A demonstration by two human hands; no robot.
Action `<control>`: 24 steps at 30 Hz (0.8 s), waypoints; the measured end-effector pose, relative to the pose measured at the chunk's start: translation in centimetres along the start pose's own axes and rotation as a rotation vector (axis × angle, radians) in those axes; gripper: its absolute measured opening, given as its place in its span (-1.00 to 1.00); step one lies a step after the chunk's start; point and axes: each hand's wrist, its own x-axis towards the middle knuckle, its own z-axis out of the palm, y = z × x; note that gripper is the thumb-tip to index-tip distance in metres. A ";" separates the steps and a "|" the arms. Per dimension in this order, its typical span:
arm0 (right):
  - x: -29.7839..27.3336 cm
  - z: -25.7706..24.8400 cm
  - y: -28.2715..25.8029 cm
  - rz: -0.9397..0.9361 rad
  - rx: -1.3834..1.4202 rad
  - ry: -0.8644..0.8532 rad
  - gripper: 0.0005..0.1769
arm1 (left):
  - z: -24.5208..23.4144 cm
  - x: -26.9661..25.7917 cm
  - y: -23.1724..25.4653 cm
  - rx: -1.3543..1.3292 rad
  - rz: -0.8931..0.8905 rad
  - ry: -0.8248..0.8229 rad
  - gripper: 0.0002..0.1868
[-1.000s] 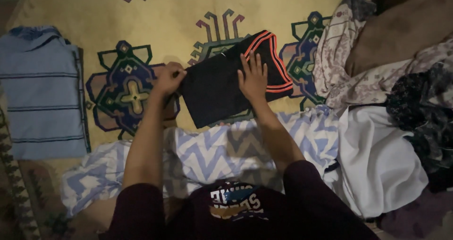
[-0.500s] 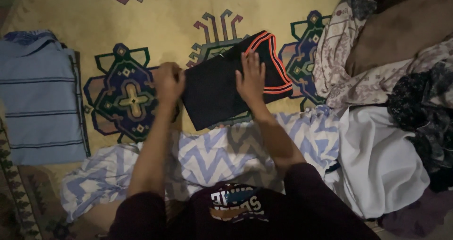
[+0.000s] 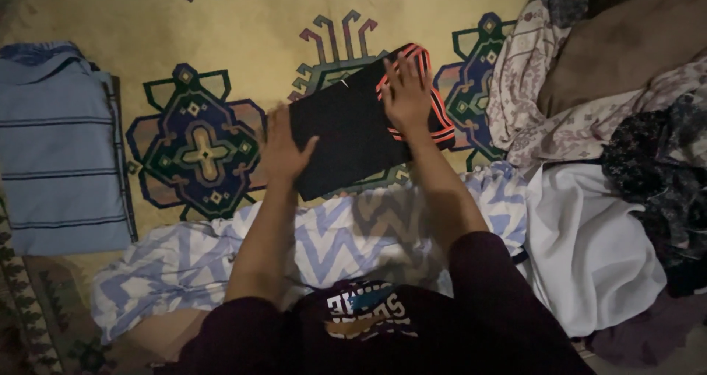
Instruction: Folding a black sports jersey on a patterned rug.
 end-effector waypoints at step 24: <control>-8.9 0.4 -9.9 -0.237 -0.098 -0.197 -0.22 | 4.8 -8.4 2.6 0.010 0.168 0.075 0.06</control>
